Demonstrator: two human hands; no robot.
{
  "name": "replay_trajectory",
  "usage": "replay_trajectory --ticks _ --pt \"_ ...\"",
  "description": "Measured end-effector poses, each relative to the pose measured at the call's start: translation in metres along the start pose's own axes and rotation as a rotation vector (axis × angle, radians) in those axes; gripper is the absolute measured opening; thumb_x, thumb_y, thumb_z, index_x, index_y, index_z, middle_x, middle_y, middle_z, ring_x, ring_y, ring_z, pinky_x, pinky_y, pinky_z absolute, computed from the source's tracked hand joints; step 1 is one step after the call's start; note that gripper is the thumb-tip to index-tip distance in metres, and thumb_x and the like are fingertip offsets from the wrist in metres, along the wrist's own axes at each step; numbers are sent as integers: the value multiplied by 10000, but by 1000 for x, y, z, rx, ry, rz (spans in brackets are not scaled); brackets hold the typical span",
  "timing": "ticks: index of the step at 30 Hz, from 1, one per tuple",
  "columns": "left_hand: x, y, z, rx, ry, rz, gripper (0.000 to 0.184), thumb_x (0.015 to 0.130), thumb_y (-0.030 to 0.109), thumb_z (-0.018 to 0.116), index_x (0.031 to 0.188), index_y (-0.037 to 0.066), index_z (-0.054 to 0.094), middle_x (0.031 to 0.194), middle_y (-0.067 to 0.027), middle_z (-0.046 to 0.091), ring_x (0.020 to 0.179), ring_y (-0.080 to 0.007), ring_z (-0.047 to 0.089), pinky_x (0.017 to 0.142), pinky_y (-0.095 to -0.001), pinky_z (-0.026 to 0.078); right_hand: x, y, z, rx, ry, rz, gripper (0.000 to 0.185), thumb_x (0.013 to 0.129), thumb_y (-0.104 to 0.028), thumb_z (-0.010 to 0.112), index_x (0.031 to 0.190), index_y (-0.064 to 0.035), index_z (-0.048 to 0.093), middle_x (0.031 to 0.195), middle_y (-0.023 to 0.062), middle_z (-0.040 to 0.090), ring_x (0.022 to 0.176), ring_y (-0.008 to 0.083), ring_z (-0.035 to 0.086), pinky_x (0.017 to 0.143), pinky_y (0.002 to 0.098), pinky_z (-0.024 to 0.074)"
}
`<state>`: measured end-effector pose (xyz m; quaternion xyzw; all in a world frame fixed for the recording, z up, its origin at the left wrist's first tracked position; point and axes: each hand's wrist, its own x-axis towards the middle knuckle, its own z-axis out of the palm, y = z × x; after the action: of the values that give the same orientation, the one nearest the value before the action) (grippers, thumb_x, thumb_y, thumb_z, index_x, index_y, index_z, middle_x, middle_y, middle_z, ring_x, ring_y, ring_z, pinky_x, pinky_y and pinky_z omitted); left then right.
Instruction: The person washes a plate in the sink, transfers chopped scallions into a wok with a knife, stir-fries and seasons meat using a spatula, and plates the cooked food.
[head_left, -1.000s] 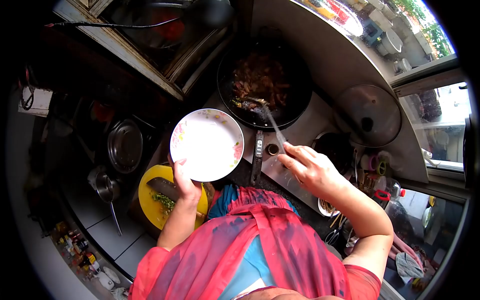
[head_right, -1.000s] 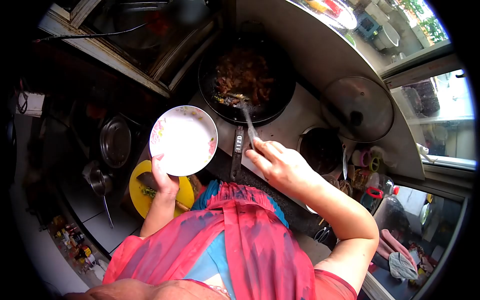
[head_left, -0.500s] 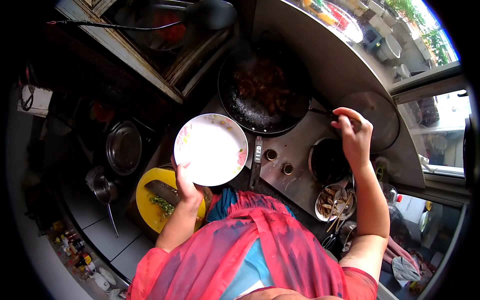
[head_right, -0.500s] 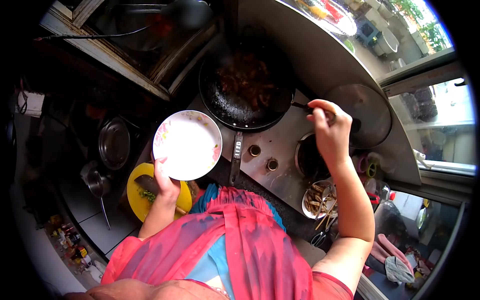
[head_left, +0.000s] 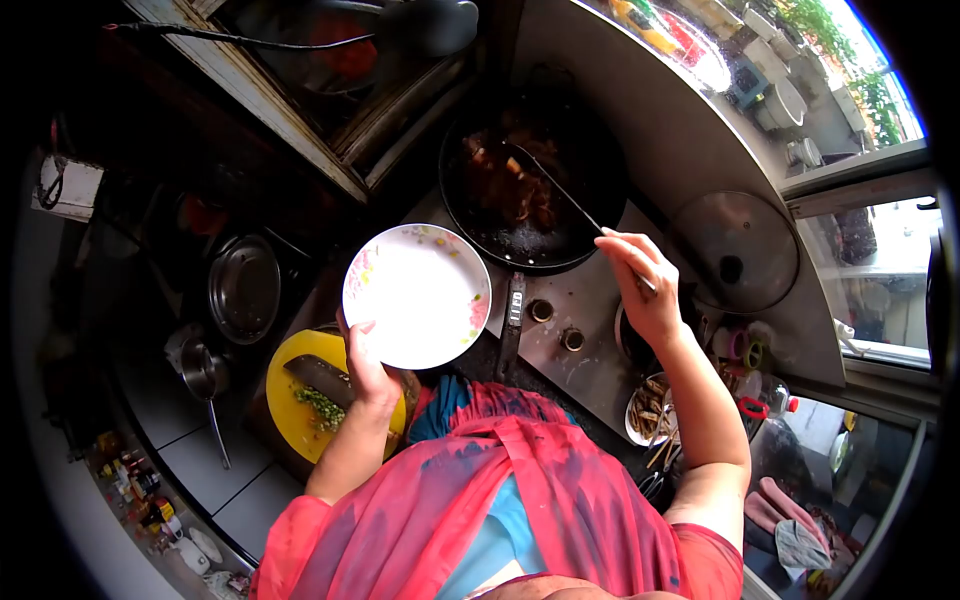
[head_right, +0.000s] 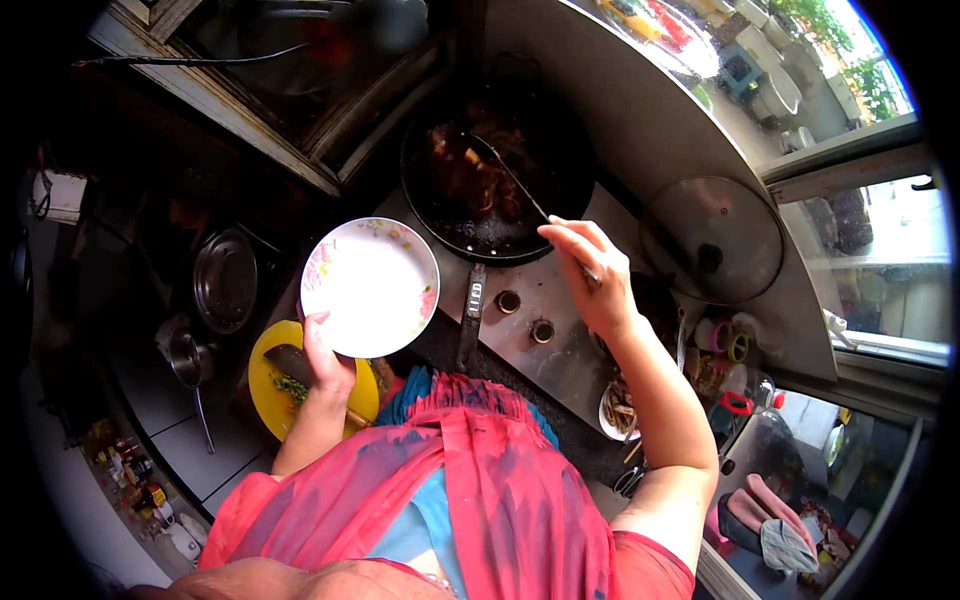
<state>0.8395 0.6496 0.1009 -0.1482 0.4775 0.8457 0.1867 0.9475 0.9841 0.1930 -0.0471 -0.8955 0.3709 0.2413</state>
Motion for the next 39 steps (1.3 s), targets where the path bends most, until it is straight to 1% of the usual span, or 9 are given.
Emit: replay_trajectory --ticks 3,5,9,15,21,25,27,29,39 --pt "2 2 3 11 -10 -8 518 840 181 441 1348 103 388 1308 -147 485 1204 -281 499 1003 -407 430 -2 -6 -14 -142 21 -20 254 862 74 568 1072 -27 669 987 173 661 891 312 664 806 326 525" --pt "3 3 7 8 -22 -14 513 840 180 440 1345 103 389 1308 -147 484 1206 -281 498 1001 -408 432 4 0 -35 -189 25 139 217 875 62 563 1043 -13 678 954 150 672 869 243 681 790 305 536" --pt "5 3 2 -4 -32 -21 499 844 182 436 1335 105 394 1304 -144 486 1210 -280 494 1003 -409 430 7 30 -80 272 188 569 195 920 -15 524 999 58 687 958 84 693 793 137 666 765 277 569" --pt "2 -1 -9 0 14 1 503 845 187 436 1340 111 391 1305 -139 487 1211 -276 495 999 -406 435 -38 90 11 917 447 871 246 898 -39 594 1122 53 637 1033 151 670 891 281 686 881 343 563" --pt "-6 9 4 6 36 17 526 837 195 444 1355 115 386 1323 -137 482 1227 -277 491 1001 -406 441 -24 93 52 1091 590 678 253 926 -82 605 1150 34 625 1049 129 657 917 271 690 873 306 555" --pt "-3 3 -8 -9 14 7 531 831 195 450 1351 108 391 1324 -138 481 1229 -277 489 1004 -408 439 -3 39 17 477 309 358 182 945 -33 570 1097 22 653 1011 80 659 968 194 668 854 274 511" --pt "-3 2 -10 5 14 7 531 830 193 452 1349 105 392 1320 -139 481 1227 -277 487 1009 -409 432 -1 18 6 -47 26 -53 244 867 45 592 1089 -24 663 1074 164 657 994 271 662 865 325 518" --pt "0 -1 -14 18 13 8 529 830 191 452 1349 104 391 1316 -141 481 1225 -277 484 1014 -410 425 -7 -3 4 -238 -188 -178 304 816 51 611 1105 -33 653 1115 182 640 1024 338 634 884 384 523" --pt "-11 2 -11 -8 7 23 519 836 186 450 1345 100 397 1313 -139 483 1219 -277 484 1018 -407 415 14 37 55 -340 -152 -293 474 696 55 658 1156 -51 613 1212 179 575 1062 338 587 911 392 503"
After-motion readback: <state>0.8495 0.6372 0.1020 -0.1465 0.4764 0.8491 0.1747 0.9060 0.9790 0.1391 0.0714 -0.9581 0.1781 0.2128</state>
